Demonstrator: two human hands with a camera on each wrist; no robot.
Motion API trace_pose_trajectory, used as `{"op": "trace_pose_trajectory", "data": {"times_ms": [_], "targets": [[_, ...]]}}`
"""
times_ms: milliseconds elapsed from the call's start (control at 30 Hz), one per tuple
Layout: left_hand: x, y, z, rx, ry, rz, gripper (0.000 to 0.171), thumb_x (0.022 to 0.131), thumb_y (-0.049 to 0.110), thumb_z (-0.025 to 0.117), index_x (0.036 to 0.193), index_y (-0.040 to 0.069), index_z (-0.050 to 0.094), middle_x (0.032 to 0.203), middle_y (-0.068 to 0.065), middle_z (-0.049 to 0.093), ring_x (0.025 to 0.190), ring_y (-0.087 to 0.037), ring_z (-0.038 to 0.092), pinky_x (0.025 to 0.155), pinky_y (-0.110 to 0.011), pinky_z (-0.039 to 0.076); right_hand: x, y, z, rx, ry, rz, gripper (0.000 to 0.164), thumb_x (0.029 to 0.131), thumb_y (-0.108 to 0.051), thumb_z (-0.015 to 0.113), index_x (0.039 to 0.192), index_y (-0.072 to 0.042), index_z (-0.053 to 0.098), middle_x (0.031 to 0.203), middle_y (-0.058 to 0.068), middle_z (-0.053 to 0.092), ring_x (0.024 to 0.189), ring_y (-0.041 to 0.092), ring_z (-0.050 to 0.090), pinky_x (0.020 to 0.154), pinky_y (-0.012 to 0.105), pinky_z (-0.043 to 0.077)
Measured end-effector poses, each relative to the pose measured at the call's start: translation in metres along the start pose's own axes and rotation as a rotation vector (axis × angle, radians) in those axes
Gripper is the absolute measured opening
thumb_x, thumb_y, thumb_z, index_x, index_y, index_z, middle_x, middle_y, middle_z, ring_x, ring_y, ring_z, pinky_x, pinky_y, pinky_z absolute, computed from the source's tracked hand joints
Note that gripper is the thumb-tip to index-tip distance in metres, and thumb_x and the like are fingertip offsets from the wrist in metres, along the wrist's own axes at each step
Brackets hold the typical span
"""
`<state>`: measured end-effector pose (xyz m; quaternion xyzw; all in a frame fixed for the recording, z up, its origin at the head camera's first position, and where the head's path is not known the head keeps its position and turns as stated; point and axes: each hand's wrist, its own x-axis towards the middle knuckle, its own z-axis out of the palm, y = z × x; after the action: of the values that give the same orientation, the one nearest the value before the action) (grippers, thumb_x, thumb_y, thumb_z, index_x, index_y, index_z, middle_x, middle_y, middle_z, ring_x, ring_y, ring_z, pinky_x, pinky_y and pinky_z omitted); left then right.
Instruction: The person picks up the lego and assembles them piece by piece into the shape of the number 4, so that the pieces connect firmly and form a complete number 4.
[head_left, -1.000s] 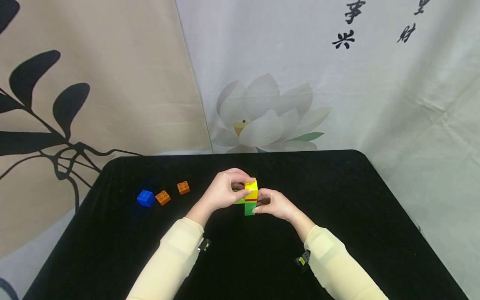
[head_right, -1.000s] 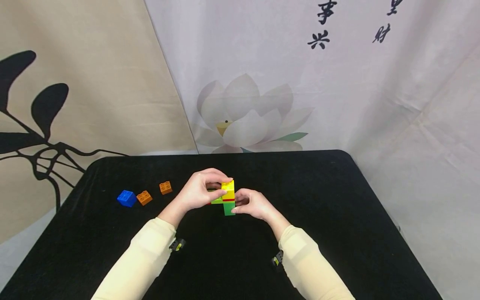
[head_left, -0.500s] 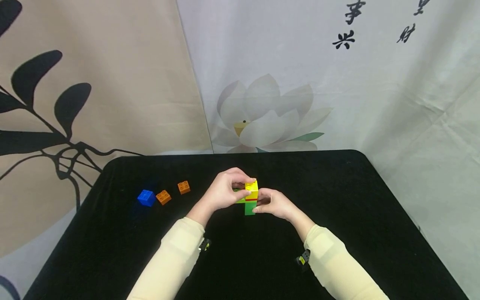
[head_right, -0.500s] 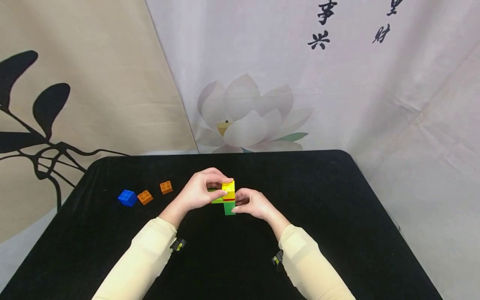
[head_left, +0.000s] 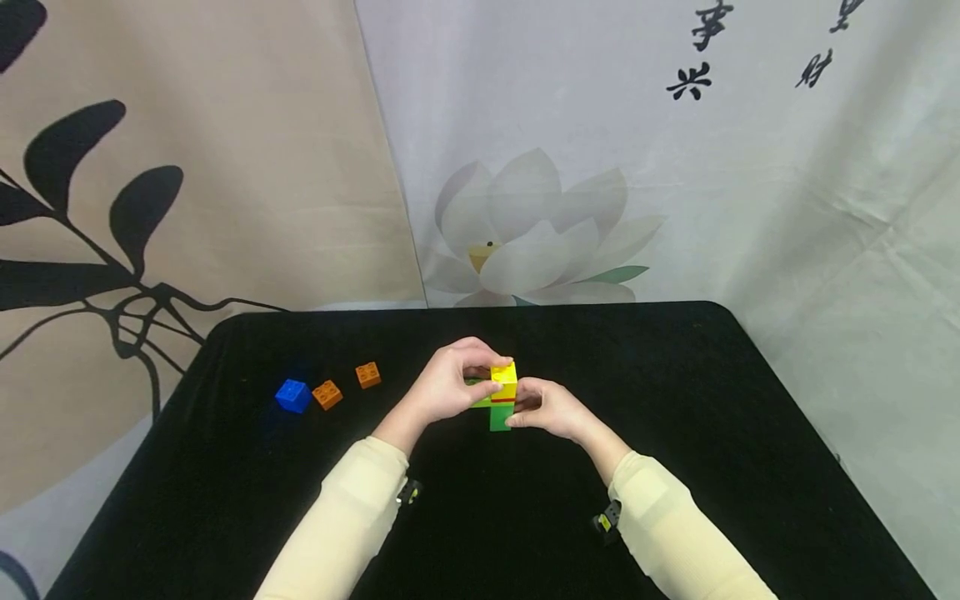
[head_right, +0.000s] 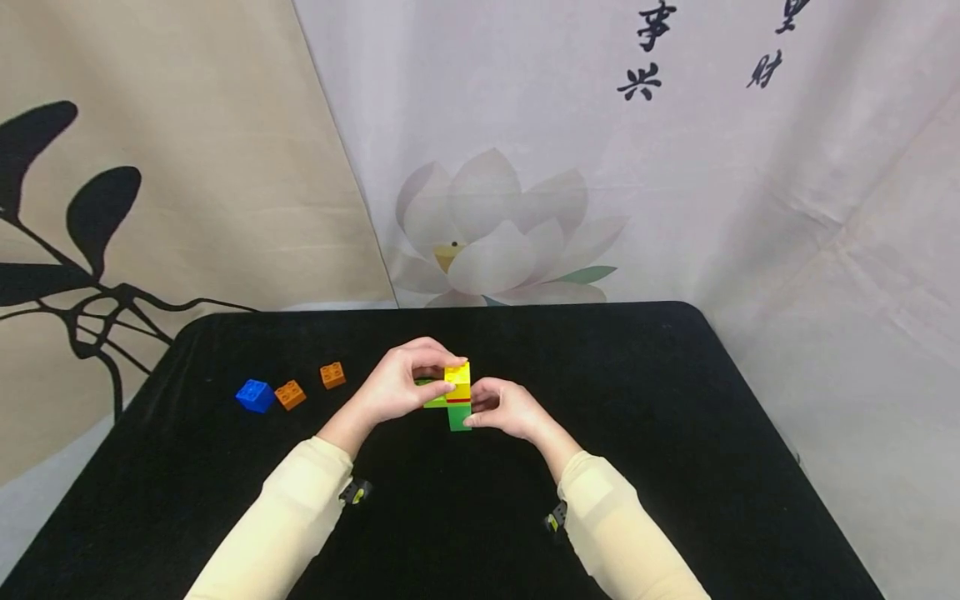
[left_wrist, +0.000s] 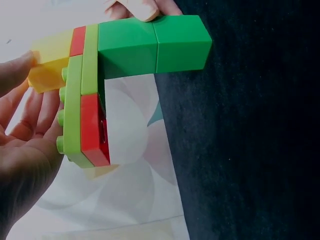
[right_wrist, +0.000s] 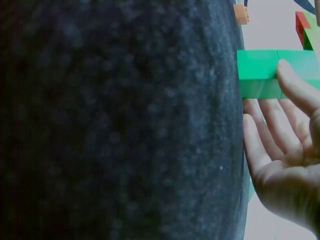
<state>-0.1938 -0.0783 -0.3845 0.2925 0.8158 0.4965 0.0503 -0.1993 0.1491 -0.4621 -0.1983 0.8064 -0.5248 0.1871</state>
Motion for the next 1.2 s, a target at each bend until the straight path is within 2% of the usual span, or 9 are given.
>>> {"op": "trace_pose_trajectory", "data": {"times_ms": [367, 600, 833, 933, 1067, 1200], "targets": [[-0.003, 0.002, 0.002, 0.055, 0.015, -0.012, 0.034, 0.086, 0.004, 0.077, 0.118, 0.008, 0.071, 0.11, -0.002, 0.062, 0.101, -0.019, 0.065, 0.09, -0.034, 0.054, -0.002, 0.001, 0.003, 0.011, -0.008, -0.06, 0.037, 0.089, -0.01, 0.074, 0.122, 0.0, 0.061, 0.114, 0.012, 0.067, 0.105, 0.028, 0.064, 0.092, 0.036, 0.054], [-0.002, 0.002, 0.002, 0.103, 0.011, 0.02, 0.035, 0.086, 0.003, 0.076, 0.12, 0.008, 0.07, 0.112, -0.003, 0.063, 0.101, -0.019, 0.064, 0.088, -0.03, 0.055, -0.004, -0.003, 0.003, 0.001, 0.006, -0.085, 0.038, 0.09, -0.013, 0.074, 0.124, -0.002, 0.06, 0.115, 0.011, 0.066, 0.105, 0.027, 0.064, 0.092, 0.037, 0.054], [-0.002, 0.002, 0.002, 0.113, 0.019, 0.047, 0.034, 0.085, 0.003, 0.077, 0.119, 0.007, 0.07, 0.112, -0.004, 0.065, 0.099, -0.019, 0.064, 0.085, -0.027, 0.056, -0.004, -0.015, 0.001, 0.069, 0.047, -0.123, 0.04, 0.09, -0.008, 0.072, 0.127, 0.0, 0.059, 0.118, 0.013, 0.065, 0.11, 0.032, 0.062, 0.094, 0.038, 0.053], [-0.003, 0.002, 0.001, 0.117, 0.024, 0.057, 0.034, 0.085, 0.004, 0.077, 0.118, 0.007, 0.071, 0.112, -0.004, 0.065, 0.099, -0.019, 0.064, 0.085, -0.028, 0.056, -0.006, -0.021, 0.001, 0.067, 0.065, -0.118, 0.039, 0.09, -0.007, 0.072, 0.126, 0.0, 0.06, 0.118, 0.013, 0.066, 0.109, 0.031, 0.062, 0.095, 0.039, 0.052], [-0.007, 0.001, -0.002, 0.098, 0.035, 0.061, 0.033, 0.088, 0.006, 0.075, 0.121, 0.008, 0.07, 0.115, -0.005, 0.066, 0.102, -0.022, 0.064, 0.088, -0.031, 0.055, -0.007, -0.022, 0.0, 0.056, 0.077, -0.105, 0.038, 0.09, -0.012, 0.074, 0.124, -0.002, 0.061, 0.116, 0.011, 0.066, 0.107, 0.028, 0.063, 0.096, 0.04, 0.051], [-0.016, -0.003, -0.012, 0.097, 0.089, 0.035, 0.034, 0.09, 0.008, 0.074, 0.124, 0.009, 0.069, 0.119, -0.006, 0.065, 0.104, -0.027, 0.064, 0.091, -0.035, 0.054, -0.008, -0.022, 0.0, 0.045, 0.085, -0.09, 0.038, 0.089, -0.015, 0.075, 0.123, -0.003, 0.062, 0.115, 0.01, 0.067, 0.107, 0.027, 0.064, 0.096, 0.042, 0.051]]}}
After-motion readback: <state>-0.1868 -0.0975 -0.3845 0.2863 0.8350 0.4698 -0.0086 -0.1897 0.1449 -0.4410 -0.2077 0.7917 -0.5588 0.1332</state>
